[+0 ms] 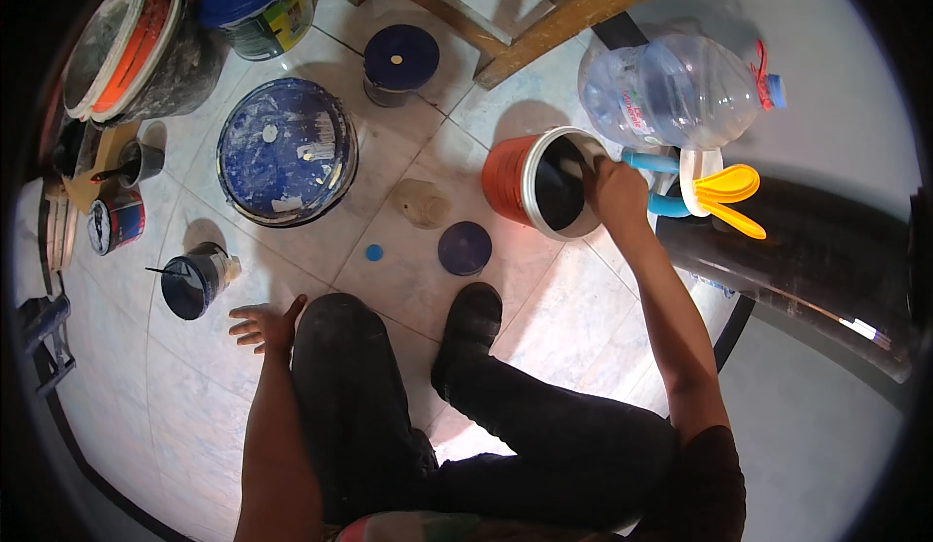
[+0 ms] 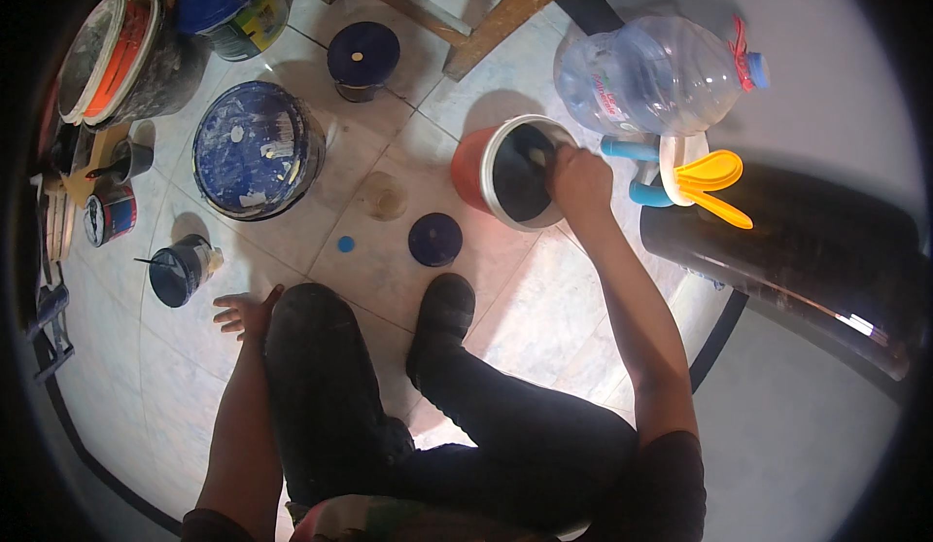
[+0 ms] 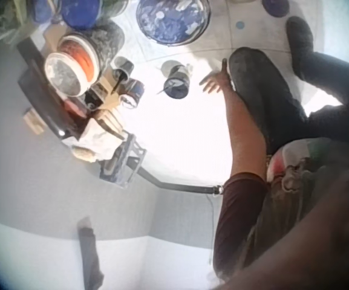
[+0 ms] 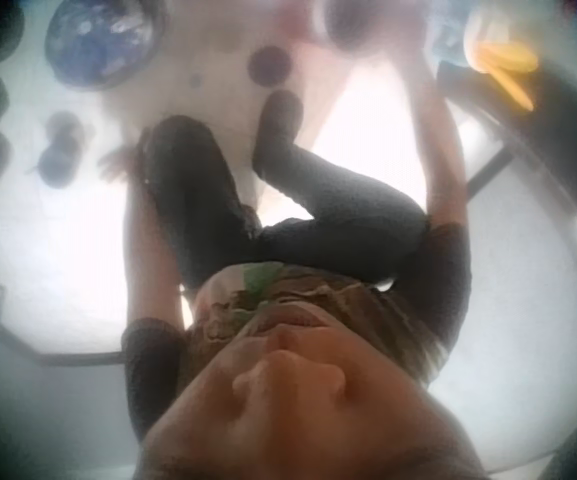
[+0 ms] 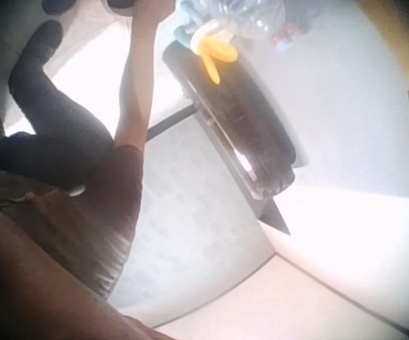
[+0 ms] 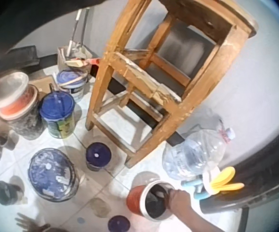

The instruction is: The person kneels on the floor and opens a paint can, then pours its contents into a larger bucket. They use a wooden stick to stir the mixture and add liquid from a plastic bottle before continuing to mix.

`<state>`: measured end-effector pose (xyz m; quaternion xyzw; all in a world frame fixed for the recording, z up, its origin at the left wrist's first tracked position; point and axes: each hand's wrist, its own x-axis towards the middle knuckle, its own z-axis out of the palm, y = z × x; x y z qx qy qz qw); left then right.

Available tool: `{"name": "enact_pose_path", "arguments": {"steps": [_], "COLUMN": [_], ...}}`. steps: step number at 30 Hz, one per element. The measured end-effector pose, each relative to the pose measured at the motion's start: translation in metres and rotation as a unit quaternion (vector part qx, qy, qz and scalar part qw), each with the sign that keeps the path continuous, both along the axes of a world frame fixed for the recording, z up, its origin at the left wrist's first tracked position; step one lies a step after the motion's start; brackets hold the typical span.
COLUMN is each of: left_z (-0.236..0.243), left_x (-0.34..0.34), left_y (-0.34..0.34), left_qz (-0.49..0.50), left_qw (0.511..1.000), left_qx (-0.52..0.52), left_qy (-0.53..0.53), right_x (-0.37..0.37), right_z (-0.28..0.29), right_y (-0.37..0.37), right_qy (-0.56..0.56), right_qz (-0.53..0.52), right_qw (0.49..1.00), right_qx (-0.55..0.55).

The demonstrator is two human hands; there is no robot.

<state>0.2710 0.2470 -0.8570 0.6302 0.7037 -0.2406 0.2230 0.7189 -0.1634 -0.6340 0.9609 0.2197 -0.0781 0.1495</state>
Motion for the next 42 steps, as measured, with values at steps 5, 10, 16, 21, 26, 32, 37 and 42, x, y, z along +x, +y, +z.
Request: {"name": "enact_pose_path", "arguments": {"steps": [5,10,16,21,26,32,37,42], "left_z": [0.005,0.007,0.003,-0.004,-0.009,-0.001,0.001,0.006], "left_x": [0.0,0.007,-0.002,-0.002,-0.003,0.008,0.007,0.009], "left_y": [0.001,-0.002,0.0,0.002,0.001,0.001,0.001,-0.005], "left_qz": [-0.004,-0.005,-0.012,-0.023,-0.035,-0.031,-0.034,-0.033], "left_qw": [1.0,1.0,1.0,0.999,0.999,0.999,0.998,0.998], "left_qx": [-0.005,-0.008,0.002,-0.006,0.014,-0.001,0.005,-0.007], "left_qy": [-0.002,0.015,0.02,0.035,0.02,0.04,0.044,0.044], "right_x": [-0.03,0.011,-0.023,0.007,-0.028,-0.009,-0.013,-0.002], "right_z": [0.011,0.004,0.003,0.004,0.001,0.016,0.019,-0.007], "right_y": [0.02,0.02,0.011,0.007,-0.021,0.007,0.008,-0.002], "right_qy": [0.164,0.032,0.185,0.036,0.105,0.089,0.186,0.211], "right_qz": [0.055,-0.054,0.011,-0.037,-0.019,-0.015,-0.033,-0.06], "right_qw": [0.982,0.993,0.979,0.99,0.993,0.989,0.981,0.973], "right_qx": [0.079,0.103,0.089,0.134,0.046,0.12,-0.048,0.075]}}
